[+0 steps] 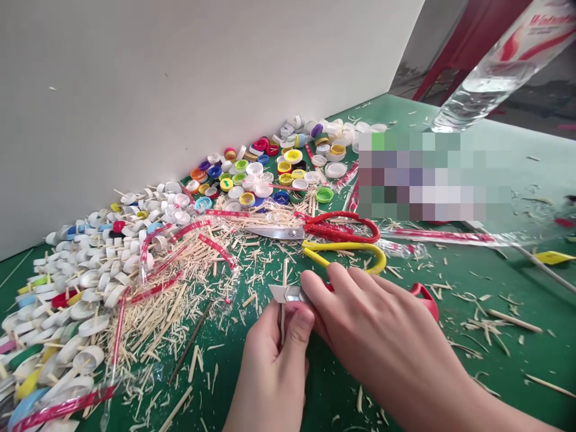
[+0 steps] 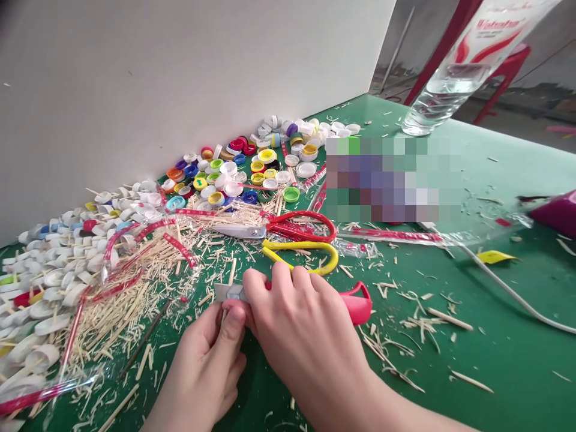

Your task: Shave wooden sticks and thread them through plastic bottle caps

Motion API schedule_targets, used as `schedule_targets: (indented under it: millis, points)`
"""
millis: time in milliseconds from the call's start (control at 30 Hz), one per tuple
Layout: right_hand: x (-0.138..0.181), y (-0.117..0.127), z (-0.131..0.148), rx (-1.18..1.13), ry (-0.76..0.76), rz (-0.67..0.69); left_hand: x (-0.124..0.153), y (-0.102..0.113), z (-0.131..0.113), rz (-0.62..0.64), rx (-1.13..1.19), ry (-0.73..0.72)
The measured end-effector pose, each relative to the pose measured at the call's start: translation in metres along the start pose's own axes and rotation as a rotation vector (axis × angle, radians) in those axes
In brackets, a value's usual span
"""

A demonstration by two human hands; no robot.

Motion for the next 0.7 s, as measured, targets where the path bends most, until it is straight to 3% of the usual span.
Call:
schedule_targets:
  millis: [267, 700]
  points:
    - [0.001, 0.004, 0.004, 0.04, -0.071, -0.01, 0.0, 0.001, -0.001, -0.049, -0.018, -0.025]
    - [-0.005, 0.006, 0.006, 0.08, -0.147, 0.011, 0.004, -0.002, -0.013, -0.102, 0.132, 0.069]
Point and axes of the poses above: each hand's wrist, its own x-axis away from the middle knuckle, its own y-axis out of the back of the hand, z = x × y, the point moved 6 cm from there along -x, towards the middle knuckle, and after that the axes turned 11 degrees about z, right-handed, at the moved point
